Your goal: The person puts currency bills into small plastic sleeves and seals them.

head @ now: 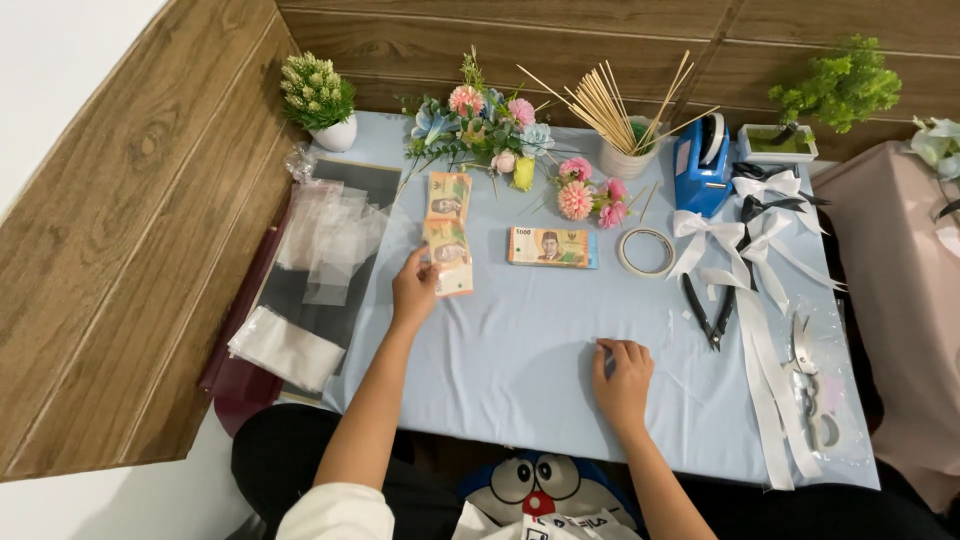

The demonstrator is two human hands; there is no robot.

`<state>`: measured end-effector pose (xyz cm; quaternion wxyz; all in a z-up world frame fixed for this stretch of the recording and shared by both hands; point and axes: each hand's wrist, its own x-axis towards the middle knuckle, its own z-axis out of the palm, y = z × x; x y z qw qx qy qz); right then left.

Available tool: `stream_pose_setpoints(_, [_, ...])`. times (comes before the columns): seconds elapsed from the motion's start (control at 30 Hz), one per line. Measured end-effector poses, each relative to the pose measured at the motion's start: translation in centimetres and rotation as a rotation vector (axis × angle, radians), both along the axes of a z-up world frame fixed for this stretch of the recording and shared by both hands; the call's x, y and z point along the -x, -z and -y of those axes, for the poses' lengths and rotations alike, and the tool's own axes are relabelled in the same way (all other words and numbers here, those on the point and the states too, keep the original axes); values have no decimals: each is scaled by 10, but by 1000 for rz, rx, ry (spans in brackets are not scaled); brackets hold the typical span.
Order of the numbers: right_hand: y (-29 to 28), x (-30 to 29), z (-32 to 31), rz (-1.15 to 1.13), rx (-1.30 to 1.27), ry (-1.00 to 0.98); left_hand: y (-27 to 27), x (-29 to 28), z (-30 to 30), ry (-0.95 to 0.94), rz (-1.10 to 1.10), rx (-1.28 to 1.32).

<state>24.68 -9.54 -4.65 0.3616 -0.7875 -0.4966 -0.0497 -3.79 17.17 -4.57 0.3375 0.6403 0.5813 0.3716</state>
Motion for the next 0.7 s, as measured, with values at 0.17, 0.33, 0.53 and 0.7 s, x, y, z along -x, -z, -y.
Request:
stream_pose_setpoints(0.17, [-1, 0, 0, -23, 25, 11, -39, -18, -68, -22, -31, -72])
stream_pose_setpoints(0.33, [1, 0, 2, -82, 39, -54, -47, -20, -107, 48, -135, 103])
stream_pose_setpoints(0.53, [4, -3, 2, -104, 67, -55, -40, 11, -106, -139, -440, -48])
stream_pose_setpoints(0.7, [2, -2, 3, -82, 42, -51, -59, 80, -108, -159, -691, 268])
